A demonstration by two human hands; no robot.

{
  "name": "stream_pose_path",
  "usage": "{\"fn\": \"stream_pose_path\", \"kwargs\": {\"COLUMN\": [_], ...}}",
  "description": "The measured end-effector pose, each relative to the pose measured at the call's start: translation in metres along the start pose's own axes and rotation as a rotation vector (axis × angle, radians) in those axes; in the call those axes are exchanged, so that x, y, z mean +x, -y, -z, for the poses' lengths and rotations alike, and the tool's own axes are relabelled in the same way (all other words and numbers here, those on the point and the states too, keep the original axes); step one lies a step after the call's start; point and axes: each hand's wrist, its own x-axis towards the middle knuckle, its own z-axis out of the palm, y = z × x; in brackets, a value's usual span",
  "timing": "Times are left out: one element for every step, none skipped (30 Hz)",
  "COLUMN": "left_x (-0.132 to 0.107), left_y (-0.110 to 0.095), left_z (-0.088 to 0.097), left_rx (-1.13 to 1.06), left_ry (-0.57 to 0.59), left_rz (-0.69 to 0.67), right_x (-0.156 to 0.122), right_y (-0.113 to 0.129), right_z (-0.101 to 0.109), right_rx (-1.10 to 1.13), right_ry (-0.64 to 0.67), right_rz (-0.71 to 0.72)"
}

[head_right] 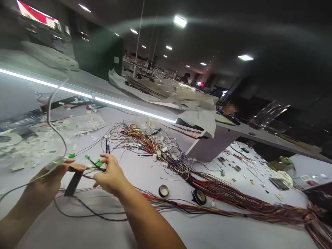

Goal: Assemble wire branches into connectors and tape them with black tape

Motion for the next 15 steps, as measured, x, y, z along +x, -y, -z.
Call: {"fn": "stream_pose_path", "kwargs": {"left_x": [0.002, 0.005, 0.006, 0.007, 0.007, 0.006, 0.005, 0.003, 0.002, 0.001, 0.0, -0.001, -0.001, 0.0, 0.0], "left_y": [-0.001, -0.001, 0.0, 0.002, 0.004, 0.006, 0.008, 0.01, 0.01, 0.01, 0.008, 0.006, 0.004, 0.003, 0.002], "left_z": [0.002, 0.004, 0.005, 0.005, 0.003, 0.001, -0.003, -0.007, -0.012, -0.017, -0.021, -0.025, -0.028, -0.03, -0.031], "left_rx": [0.165, 0.29, 0.364, 0.349, 0.278, 0.192, 0.083, -0.051, -0.2, -0.338, -0.46, -0.541, -0.521, -0.419, -0.305], "left_ry": [-0.056, -0.091, -0.106, -0.115, -0.118, -0.126, -0.133, -0.119, -0.084, -0.032, 0.047, 0.083, 0.109, 0.121, 0.087], "left_rz": [-0.009, -0.005, 0.014, 0.055, 0.084, 0.095, 0.073, 0.031, -0.018, -0.07, -0.117, -0.142, -0.141, -0.122, -0.138], "right_x": [-0.005, -0.008, -0.01, -0.011, -0.01, -0.008, -0.005, -0.003, 0.0, 0.001, 0.001, 0.0, -0.002, -0.004, -0.007], "right_y": [0.006, 0.011, 0.015, 0.016, 0.015, 0.012, 0.008, 0.003, -0.002, -0.005, -0.008, -0.009, -0.008, -0.006, -0.004], "right_z": [-0.004, -0.009, -0.014, -0.018, -0.021, -0.021, -0.018, -0.012, -0.006, 0.002, 0.009, 0.014, 0.018, 0.02, 0.02], "right_rx": [-0.146, -0.284, -0.387, -0.439, -0.43, -0.362, -0.25, -0.115, 0.02, 0.141, 0.235, 0.29, 0.307, 0.284, 0.208], "right_ry": [0.001, 0.01, 0.024, 0.029, 0.018, -0.015, -0.058, -0.093, -0.109, -0.104, -0.077, -0.043, -0.005, 0.02, 0.044], "right_rz": [0.134, 0.256, 0.357, 0.423, 0.44, 0.403, 0.312, 0.18, 0.027, -0.112, -0.201, -0.232, -0.198, -0.12, -0.021]}}
